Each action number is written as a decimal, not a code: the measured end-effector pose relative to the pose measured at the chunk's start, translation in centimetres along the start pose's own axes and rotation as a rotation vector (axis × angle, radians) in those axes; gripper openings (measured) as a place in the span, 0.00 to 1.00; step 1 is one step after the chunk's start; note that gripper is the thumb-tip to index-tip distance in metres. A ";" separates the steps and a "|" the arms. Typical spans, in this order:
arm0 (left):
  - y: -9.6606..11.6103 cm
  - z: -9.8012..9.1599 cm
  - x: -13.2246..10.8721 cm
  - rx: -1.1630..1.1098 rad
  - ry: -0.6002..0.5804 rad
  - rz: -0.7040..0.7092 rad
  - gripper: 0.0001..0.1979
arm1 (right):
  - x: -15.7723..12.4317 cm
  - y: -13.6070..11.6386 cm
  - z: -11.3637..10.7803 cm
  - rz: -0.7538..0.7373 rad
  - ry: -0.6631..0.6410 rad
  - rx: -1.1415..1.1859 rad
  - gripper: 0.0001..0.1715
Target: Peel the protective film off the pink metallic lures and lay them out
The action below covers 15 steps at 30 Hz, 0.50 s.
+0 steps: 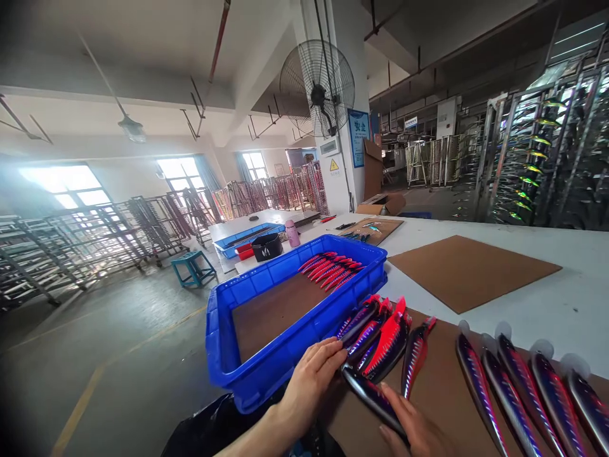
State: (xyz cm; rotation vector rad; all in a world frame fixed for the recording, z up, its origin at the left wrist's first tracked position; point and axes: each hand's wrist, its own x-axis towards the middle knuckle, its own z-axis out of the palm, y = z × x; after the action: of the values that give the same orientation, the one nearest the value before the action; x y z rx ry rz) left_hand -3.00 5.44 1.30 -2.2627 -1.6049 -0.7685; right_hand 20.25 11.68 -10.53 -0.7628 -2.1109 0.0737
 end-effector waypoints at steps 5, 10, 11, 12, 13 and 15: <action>0.3 0.2 0.4 -0.014 0.030 -0.009 0.18 | 0.2 -0.3 -0.7 0.029 -0.039 -0.075 0.22; 0.3 0.3 0.8 0.065 -0.082 -0.132 0.12 | -0.1 0.1 -0.4 -0.002 -0.045 -0.140 0.23; 0.2 0.3 0.8 0.081 -0.093 -0.146 0.11 | -0.2 0.1 -0.2 -0.012 -0.033 -0.143 0.22; 0.1 0.4 0.9 0.092 -0.100 -0.154 0.11 | -0.2 0.1 -0.1 -0.009 -0.023 -0.137 0.22; 0.0 0.4 0.9 0.100 -0.105 -0.154 0.12 | -0.2 0.1 0.0 0.003 -0.020 -0.122 0.22; -0.3 0.6 0.8 0.108 -0.116 -0.136 0.13 | 0.0 -0.1 0.0 0.045 -0.035 -0.081 0.22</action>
State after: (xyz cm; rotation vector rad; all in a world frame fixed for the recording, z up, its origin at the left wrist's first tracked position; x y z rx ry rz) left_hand -2.96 6.49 1.20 -2.1765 -1.8220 -0.5747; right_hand 20.24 11.62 -10.54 -0.8629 -2.1411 0.0262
